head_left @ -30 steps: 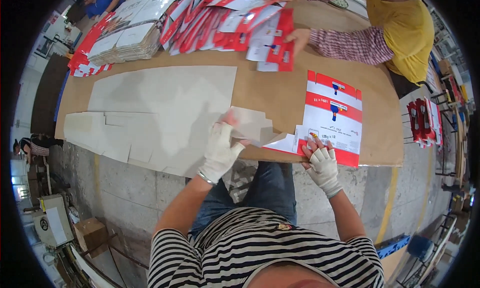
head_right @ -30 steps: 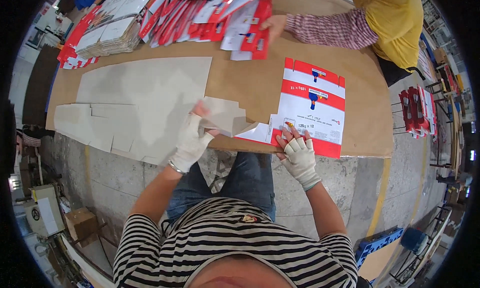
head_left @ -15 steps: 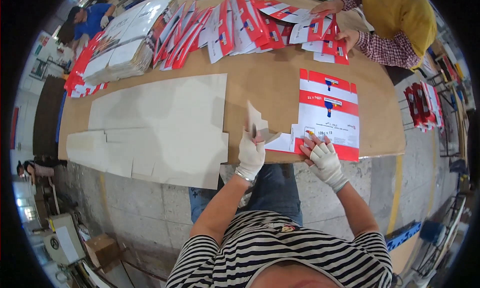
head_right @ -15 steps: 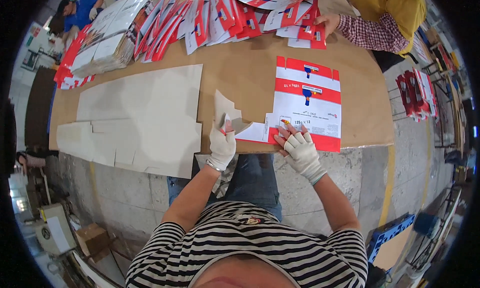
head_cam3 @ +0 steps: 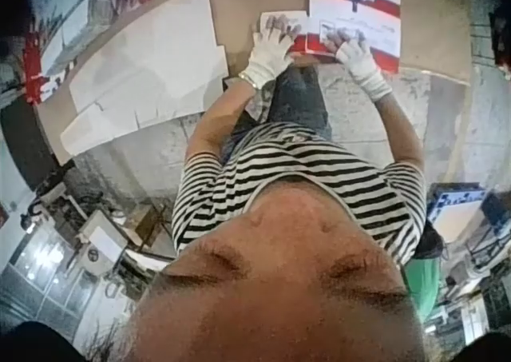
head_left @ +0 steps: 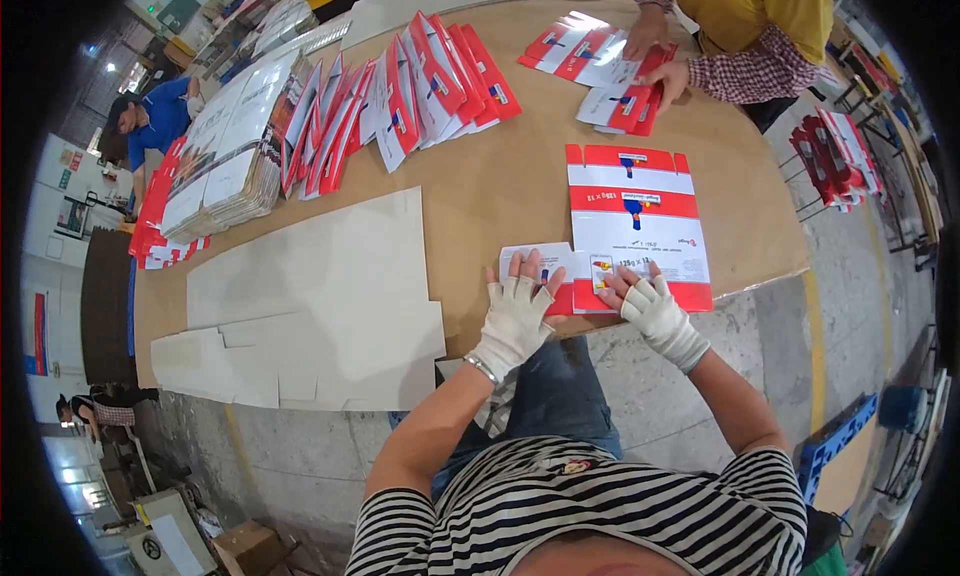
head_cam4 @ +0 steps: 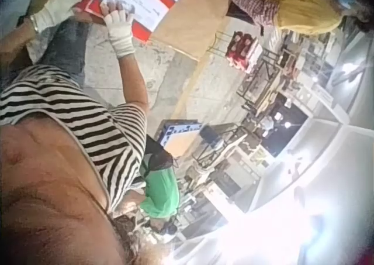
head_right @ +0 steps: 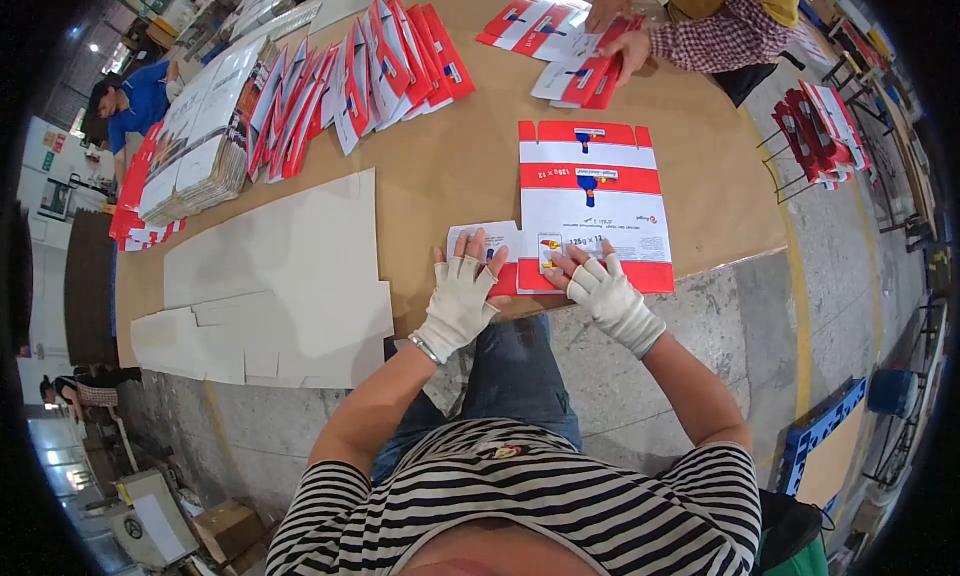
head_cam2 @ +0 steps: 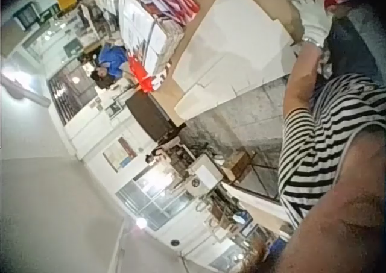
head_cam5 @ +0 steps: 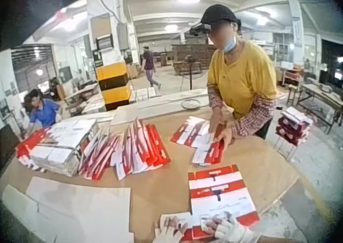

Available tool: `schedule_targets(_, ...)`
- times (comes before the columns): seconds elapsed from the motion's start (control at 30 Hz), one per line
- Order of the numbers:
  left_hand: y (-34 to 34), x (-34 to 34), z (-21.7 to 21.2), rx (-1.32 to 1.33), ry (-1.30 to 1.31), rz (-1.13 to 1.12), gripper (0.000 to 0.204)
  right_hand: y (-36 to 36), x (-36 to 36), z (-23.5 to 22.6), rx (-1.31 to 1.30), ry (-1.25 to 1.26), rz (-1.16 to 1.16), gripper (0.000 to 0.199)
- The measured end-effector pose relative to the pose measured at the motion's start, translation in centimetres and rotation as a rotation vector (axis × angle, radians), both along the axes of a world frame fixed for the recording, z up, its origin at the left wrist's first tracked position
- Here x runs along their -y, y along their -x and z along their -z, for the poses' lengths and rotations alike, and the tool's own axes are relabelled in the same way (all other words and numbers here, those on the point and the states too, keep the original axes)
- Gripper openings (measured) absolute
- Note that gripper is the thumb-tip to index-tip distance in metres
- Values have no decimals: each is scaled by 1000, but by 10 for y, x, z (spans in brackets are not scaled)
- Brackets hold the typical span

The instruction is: Manually folding and organizing cardboard packaging on a factory assembly table.

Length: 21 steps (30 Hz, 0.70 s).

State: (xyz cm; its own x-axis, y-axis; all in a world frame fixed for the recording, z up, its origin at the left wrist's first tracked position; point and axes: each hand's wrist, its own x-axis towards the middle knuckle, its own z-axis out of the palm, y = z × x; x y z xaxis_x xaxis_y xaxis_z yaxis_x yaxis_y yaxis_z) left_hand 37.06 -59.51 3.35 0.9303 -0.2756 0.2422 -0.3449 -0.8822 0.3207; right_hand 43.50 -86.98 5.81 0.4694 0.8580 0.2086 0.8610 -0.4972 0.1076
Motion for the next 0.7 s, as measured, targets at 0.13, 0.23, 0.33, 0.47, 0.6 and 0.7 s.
schedule_targets(0.13,-1,5,0,-34,-89,-67,81,3,-3,5,-13,-22,18,53)
schedule_targets(0.23,0,7,-3,-48,-116,-86,80,5,-5,6,-6,-19,23,53)
schedule_targets(0.33,0,9,-5,-66,-147,-99,79,7,-4,12,-19,-32,16,53)
schedule_targets(0.47,-1,11,-6,-123,-180,-104,78,5,-1,21,-16,-32,-7,54)
schedule_targets(0.6,-3,6,-10,-135,-152,-77,77,0,-1,17,10,85,-58,55)
schedule_targets(0.7,-3,5,-11,-159,-120,-71,75,-1,0,14,-32,91,-75,54)
